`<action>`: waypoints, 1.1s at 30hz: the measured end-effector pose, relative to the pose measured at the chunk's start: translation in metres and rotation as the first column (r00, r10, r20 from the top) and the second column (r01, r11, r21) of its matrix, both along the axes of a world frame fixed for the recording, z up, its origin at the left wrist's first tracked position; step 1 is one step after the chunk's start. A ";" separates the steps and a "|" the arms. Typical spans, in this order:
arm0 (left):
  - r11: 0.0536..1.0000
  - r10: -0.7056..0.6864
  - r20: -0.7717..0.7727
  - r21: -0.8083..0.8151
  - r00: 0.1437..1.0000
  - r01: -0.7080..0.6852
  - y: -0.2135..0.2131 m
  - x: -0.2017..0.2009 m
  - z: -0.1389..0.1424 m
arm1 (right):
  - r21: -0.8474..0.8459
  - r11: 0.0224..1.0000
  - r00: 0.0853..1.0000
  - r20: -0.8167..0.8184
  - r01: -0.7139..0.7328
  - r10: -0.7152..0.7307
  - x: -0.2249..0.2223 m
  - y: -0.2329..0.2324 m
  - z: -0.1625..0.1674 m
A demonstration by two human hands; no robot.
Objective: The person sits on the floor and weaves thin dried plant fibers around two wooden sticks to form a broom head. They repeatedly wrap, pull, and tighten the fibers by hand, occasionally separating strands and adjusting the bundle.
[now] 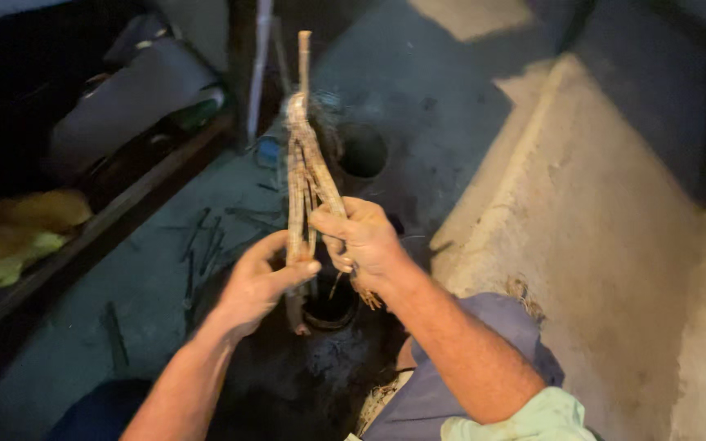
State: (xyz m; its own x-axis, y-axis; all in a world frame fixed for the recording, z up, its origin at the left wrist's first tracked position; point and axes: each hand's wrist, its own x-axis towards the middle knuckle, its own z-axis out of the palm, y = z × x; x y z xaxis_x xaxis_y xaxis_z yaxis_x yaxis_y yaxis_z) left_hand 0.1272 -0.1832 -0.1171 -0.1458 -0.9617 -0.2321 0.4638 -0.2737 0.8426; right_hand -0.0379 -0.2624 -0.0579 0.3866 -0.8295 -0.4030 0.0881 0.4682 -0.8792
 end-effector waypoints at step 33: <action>0.993 -0.091 0.086 0.086 0.992 0.083 0.007 0.013 0.008 | -0.105 0.975 0.979 0.031 -0.196 0.200 0.013 0.006 0.010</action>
